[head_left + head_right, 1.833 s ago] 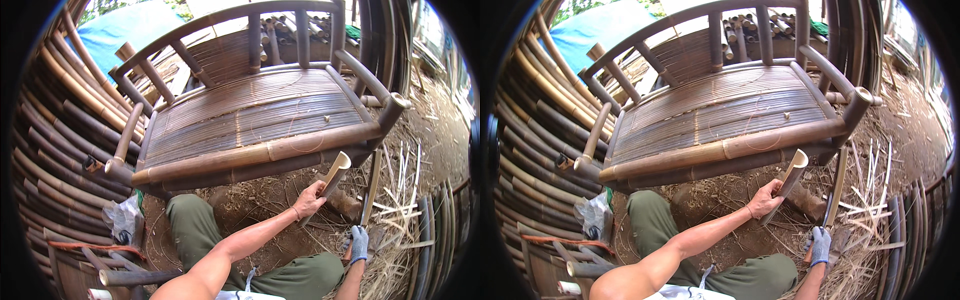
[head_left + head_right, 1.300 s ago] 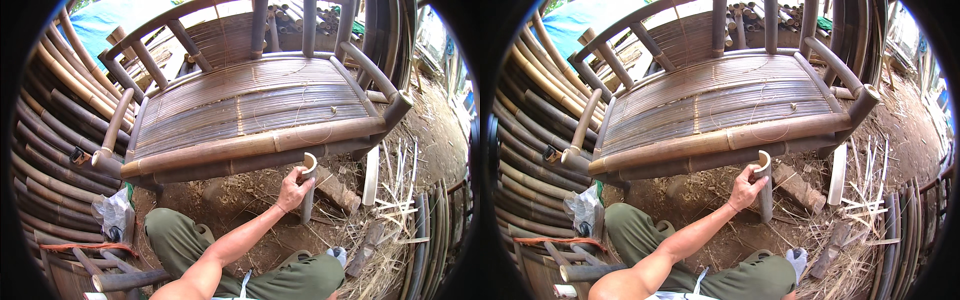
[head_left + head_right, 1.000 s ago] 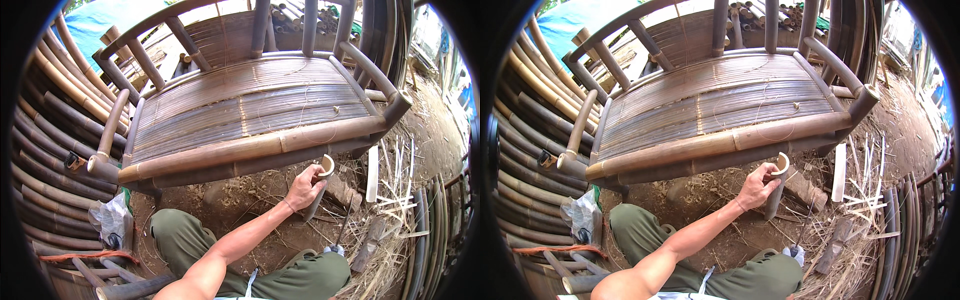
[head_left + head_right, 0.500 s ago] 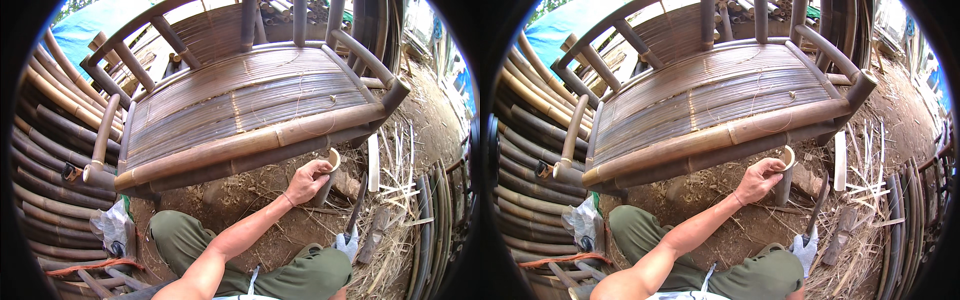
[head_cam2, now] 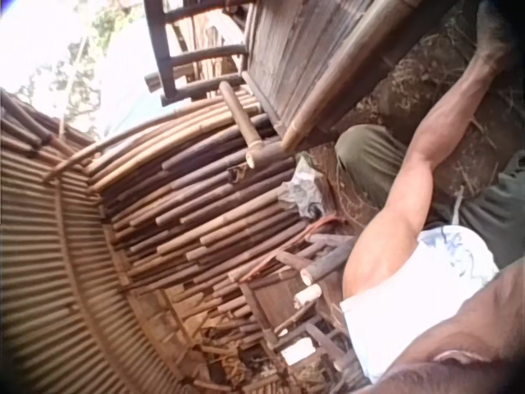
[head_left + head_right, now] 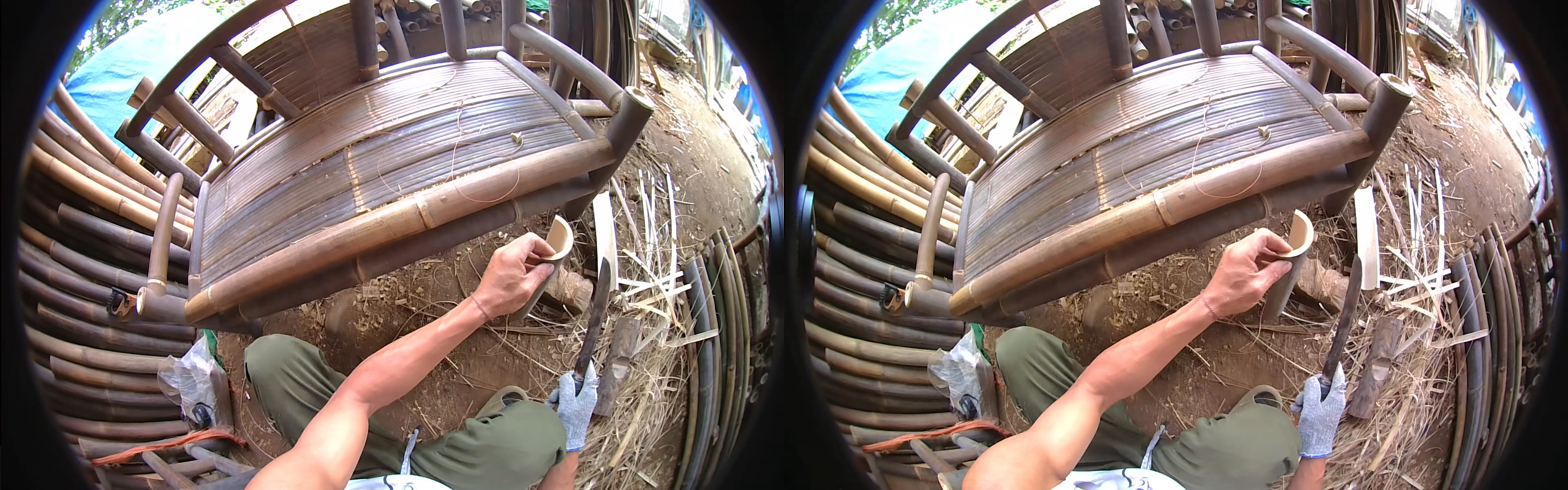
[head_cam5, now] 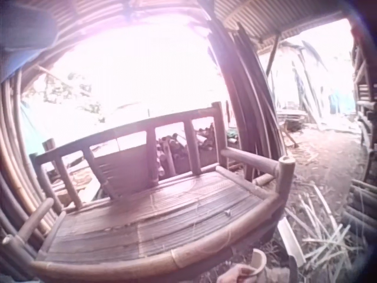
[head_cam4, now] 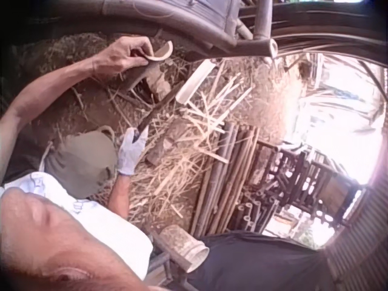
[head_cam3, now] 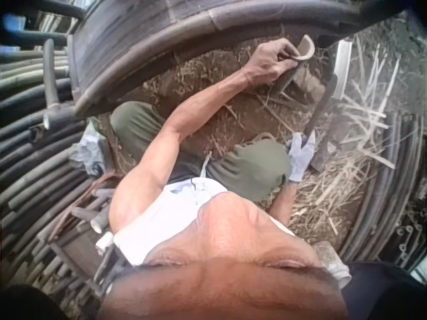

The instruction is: The person whittles a small piece of bamboo with a knife and kemudian weaves it into the backrest of a bamboo chair.

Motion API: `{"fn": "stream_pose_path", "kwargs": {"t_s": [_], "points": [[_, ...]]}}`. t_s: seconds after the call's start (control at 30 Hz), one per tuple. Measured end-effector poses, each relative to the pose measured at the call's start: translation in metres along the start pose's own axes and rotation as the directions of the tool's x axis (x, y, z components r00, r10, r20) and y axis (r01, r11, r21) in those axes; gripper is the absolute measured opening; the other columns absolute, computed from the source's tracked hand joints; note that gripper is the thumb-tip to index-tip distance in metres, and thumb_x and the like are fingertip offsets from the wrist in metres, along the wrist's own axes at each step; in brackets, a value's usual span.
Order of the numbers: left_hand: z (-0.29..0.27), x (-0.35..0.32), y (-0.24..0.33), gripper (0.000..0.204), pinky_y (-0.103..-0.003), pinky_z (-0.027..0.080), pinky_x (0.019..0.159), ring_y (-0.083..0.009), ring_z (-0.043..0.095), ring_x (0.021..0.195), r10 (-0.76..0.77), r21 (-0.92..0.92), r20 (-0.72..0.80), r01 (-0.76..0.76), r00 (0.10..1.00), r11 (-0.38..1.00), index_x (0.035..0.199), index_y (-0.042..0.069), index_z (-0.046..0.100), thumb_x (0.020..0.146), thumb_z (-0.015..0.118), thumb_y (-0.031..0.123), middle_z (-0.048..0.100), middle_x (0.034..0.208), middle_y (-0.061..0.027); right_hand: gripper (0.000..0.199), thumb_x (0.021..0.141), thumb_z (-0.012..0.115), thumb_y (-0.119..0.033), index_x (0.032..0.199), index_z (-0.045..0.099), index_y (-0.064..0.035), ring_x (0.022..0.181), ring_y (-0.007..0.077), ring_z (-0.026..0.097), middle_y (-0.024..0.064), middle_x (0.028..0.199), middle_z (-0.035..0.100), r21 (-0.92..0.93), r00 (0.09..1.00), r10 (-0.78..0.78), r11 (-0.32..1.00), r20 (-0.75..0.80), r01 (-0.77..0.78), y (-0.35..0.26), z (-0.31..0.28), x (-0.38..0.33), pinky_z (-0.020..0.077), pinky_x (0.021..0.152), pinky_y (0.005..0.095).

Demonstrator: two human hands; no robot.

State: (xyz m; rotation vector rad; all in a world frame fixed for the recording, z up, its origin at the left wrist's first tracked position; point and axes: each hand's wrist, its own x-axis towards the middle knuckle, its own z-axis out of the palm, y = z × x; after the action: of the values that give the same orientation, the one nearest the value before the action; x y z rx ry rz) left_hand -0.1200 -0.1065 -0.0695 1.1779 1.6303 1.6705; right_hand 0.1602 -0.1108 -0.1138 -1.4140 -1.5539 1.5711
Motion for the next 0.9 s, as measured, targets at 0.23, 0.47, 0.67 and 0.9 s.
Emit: {"fn": "stream_pose_path", "kwargs": {"t_s": [0.23, 0.47, 0.67, 0.9], "points": [[0.016, -0.003, -0.02, 0.021, -0.029, 0.056, 0.09, -0.0142, 0.068, 0.099, -0.036, -0.08, 0.088, 0.043, 0.995, 0.996, 0.11, 0.0, 0.06, 0.091, 0.069, -0.002, 0.068, 0.104, -0.0074, 0.035, 0.1, 0.055, -0.007, 0.133, 0.046, -0.0004, 0.055, 0.0098, 0.057, 0.0029, 0.08, 0.054, 0.149, 0.978, -0.187, 0.969, -0.087, 0.198, -0.022, 0.0, -0.004, 0.0492, 0.046, 0.0266], [0.029, -0.011, -0.006, 0.02, -0.028, 0.057, 0.086, -0.0131, 0.068, 0.096, -0.002, -0.097, 0.136, 0.016, 0.991, 0.995, 0.107, 0.0, 0.06, 0.09, 0.071, -0.002, 0.068, 0.103, -0.0071, 0.038, 0.101, 0.056, -0.013, 0.136, 0.049, -0.0002, 0.052, 0.0089, 0.054, 0.0012, 0.075, 0.056, 0.131, 0.994, -0.106, 0.986, 0.011, 0.104, -0.053, -0.011, 0.007, 0.0481, 0.046, 0.0259], [0.032, -0.018, -0.016, 0.023, -0.026, 0.056, 0.086, -0.0094, 0.066, 0.097, -0.033, -0.064, 0.159, 0.044, 0.987, 0.997, 0.106, 0.002, 0.059, 0.088, 0.071, -0.005, 0.064, 0.1, -0.0027, 0.035, 0.1, 0.06, -0.016, 0.129, 0.056, 0.0031, 0.058, 0.0113, 0.06, 0.0057, 0.076, 0.062, 0.048, 0.986, -0.056, 0.998, 0.16, 0.049, -0.105, -0.012, 0.006, 0.0506, 0.054, 0.0296], [0.04, -0.028, -0.016, 0.032, -0.028, 0.056, 0.092, -0.012, 0.062, 0.101, 0.105, -0.035, 0.25, -0.099, 0.963, 0.994, 0.115, 0.002, 0.058, 0.087, 0.067, -0.011, 0.054, 0.106, -0.0042, 0.034, 0.097, 0.062, -0.02, 0.122, 0.06, 0.0032, 0.08, 0.0383, 0.067, 0.0227, 0.09, 0.067, -0.176, 0.924, -0.281, 0.927, 0.258, 0.331, -0.087, -0.011, 0.02, 0.0538, 0.071, 0.0436]]}}
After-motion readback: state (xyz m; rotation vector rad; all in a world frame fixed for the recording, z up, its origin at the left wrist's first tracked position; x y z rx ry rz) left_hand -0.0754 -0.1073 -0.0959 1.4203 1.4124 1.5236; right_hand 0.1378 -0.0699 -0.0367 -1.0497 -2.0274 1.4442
